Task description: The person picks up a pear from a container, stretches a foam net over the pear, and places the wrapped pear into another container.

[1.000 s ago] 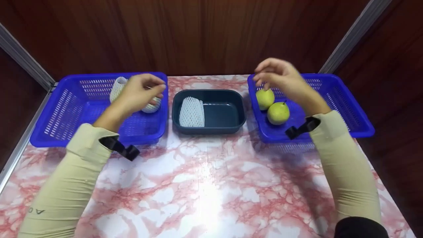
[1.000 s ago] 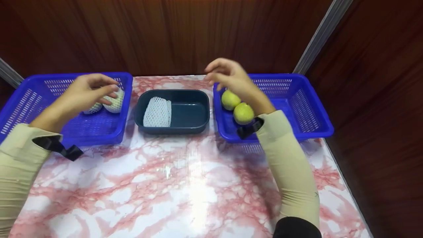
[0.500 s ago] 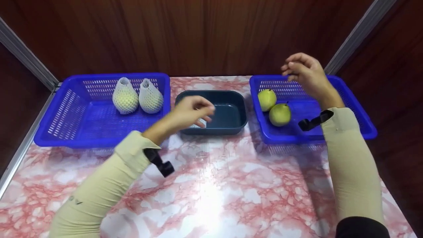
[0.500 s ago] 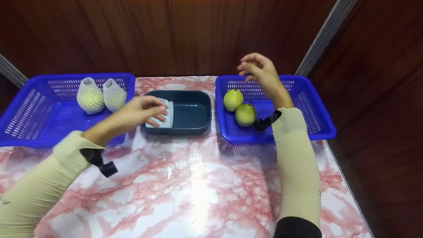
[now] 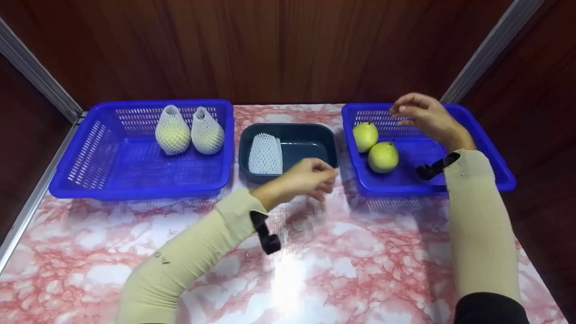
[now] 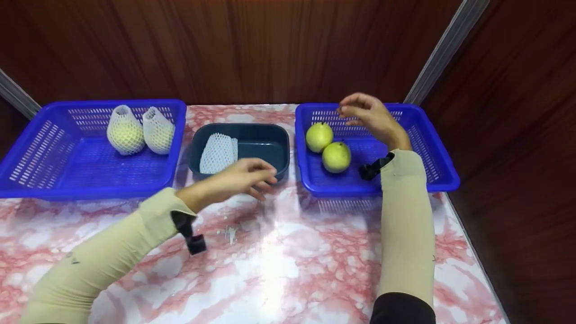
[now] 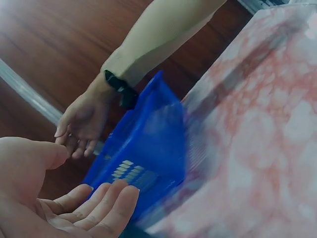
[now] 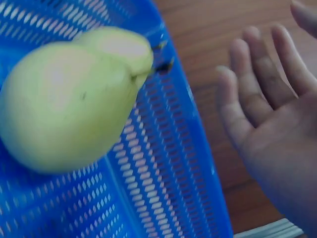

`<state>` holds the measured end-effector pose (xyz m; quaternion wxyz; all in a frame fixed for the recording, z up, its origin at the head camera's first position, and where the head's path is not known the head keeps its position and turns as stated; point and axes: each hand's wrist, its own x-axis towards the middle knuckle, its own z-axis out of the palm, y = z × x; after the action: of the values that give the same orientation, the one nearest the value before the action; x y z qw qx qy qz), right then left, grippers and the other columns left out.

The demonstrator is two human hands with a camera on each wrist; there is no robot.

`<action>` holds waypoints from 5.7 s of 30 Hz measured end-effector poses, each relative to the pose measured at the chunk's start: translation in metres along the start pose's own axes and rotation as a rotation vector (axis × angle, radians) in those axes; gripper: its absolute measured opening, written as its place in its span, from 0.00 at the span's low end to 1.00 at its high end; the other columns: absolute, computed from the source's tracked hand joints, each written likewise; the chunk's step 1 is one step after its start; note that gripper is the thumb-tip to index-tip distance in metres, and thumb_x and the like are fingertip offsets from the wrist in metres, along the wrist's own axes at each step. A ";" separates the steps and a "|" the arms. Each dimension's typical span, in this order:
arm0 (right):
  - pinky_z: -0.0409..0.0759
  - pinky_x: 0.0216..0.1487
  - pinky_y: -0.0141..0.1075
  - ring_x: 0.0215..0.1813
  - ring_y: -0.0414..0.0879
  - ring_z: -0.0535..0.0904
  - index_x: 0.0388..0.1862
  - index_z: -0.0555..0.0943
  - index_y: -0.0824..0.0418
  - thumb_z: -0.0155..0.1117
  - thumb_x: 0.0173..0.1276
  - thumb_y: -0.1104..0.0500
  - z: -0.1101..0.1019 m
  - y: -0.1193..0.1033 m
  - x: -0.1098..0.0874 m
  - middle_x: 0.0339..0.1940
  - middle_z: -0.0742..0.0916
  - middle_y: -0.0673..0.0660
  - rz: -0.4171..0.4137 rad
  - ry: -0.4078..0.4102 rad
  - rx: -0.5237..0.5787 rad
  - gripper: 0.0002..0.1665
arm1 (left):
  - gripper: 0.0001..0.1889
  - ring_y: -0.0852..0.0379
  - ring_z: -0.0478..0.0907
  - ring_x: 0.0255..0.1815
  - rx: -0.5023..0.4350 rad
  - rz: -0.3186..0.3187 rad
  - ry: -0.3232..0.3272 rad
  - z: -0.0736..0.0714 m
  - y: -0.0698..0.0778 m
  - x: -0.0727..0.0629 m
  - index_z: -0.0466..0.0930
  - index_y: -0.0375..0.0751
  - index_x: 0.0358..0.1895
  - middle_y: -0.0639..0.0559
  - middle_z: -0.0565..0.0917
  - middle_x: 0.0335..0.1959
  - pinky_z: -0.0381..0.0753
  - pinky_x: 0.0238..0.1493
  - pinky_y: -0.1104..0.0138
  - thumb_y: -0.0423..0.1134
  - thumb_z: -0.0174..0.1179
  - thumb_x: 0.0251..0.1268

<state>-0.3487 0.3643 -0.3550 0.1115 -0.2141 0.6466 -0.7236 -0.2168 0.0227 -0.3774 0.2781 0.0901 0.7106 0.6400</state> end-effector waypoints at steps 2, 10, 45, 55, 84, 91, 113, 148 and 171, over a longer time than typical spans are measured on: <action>0.85 0.53 0.40 0.52 0.51 0.85 0.52 0.80 0.70 0.54 0.77 0.72 -0.005 0.004 -0.002 0.48 0.87 0.61 0.053 -0.069 -0.052 0.11 | 0.22 0.37 0.83 0.54 -0.016 -0.016 -0.016 0.007 -0.004 0.006 0.72 0.26 0.62 0.38 0.84 0.49 0.89 0.45 0.57 0.42 0.57 0.78; 0.77 0.65 0.37 0.64 0.45 0.78 0.67 0.73 0.71 0.56 0.79 0.64 -0.018 0.018 -0.008 0.62 0.83 0.56 0.291 -0.217 -0.351 0.22 | 0.25 0.36 0.83 0.54 -0.067 -0.095 -0.096 0.035 -0.015 0.029 0.73 0.26 0.61 0.32 0.83 0.53 0.87 0.49 0.53 0.47 0.57 0.78; 0.75 0.64 0.35 0.65 0.49 0.68 0.77 0.62 0.56 0.65 0.72 0.67 -0.008 0.039 -0.002 0.69 0.67 0.59 0.681 -0.455 -0.450 0.38 | 0.13 0.56 0.80 0.29 -0.166 -0.083 -0.078 0.060 -0.020 0.052 0.76 0.25 0.49 0.46 0.82 0.33 0.89 0.38 0.59 0.37 0.57 0.78; 0.75 0.63 0.34 0.63 0.46 0.72 0.76 0.63 0.60 0.65 0.70 0.69 -0.007 0.044 -0.001 0.65 0.74 0.54 0.629 -0.484 -0.475 0.38 | 0.11 0.55 0.79 0.29 -0.187 -0.077 -0.102 0.061 -0.018 0.051 0.73 0.39 0.32 0.45 0.81 0.33 0.85 0.25 0.69 0.34 0.54 0.79; 0.80 0.58 0.37 0.56 0.43 0.77 0.68 0.72 0.65 0.58 0.73 0.67 -0.008 0.043 -0.003 0.65 0.75 0.56 0.647 -0.482 -0.373 0.25 | 0.08 0.55 0.79 0.28 -0.196 -0.099 -0.093 0.064 -0.018 0.052 0.74 0.36 0.37 0.38 0.83 0.39 0.84 0.25 0.68 0.34 0.54 0.79; 0.78 0.61 0.37 0.61 0.44 0.75 0.68 0.72 0.65 0.54 0.75 0.67 -0.011 0.039 -0.003 0.70 0.73 0.57 0.624 -0.497 -0.348 0.24 | 0.12 0.56 0.79 0.27 -0.195 -0.090 -0.096 0.066 -0.018 0.052 0.72 0.41 0.31 0.48 0.79 0.30 0.83 0.23 0.68 0.34 0.53 0.79; 0.83 0.53 0.34 0.56 0.45 0.78 0.69 0.71 0.66 0.54 0.74 0.73 0.002 0.006 -0.005 0.65 0.76 0.59 0.311 -0.371 -0.295 0.25 | 0.14 0.57 0.79 0.25 -0.033 -0.057 -0.102 0.055 -0.016 0.048 0.74 0.41 0.30 0.46 0.82 0.29 0.82 0.29 0.63 0.41 0.57 0.78; 0.86 0.46 0.36 0.50 0.52 0.81 0.69 0.69 0.68 0.70 0.66 0.67 0.163 0.003 -0.048 0.56 0.80 0.65 0.184 -0.125 -0.495 0.34 | 0.24 0.48 0.83 0.52 0.433 0.380 0.232 -0.064 -0.027 -0.076 0.72 0.35 0.60 0.41 0.79 0.56 0.86 0.50 0.59 0.39 0.70 0.66; 0.81 0.52 0.32 0.53 0.50 0.78 0.73 0.64 0.68 0.68 0.73 0.56 0.243 0.045 -0.059 0.60 0.78 0.67 0.165 -0.090 -0.328 0.37 | 0.37 0.51 0.72 0.61 0.351 0.457 0.257 -0.019 -0.059 -0.065 0.66 0.37 0.69 0.46 0.73 0.62 0.83 0.54 0.64 0.42 0.76 0.60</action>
<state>-0.1913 0.1687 -0.3920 0.1629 -0.2079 0.7656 -0.5867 -0.1589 -0.0351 -0.4153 0.0151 0.2122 0.8011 0.5595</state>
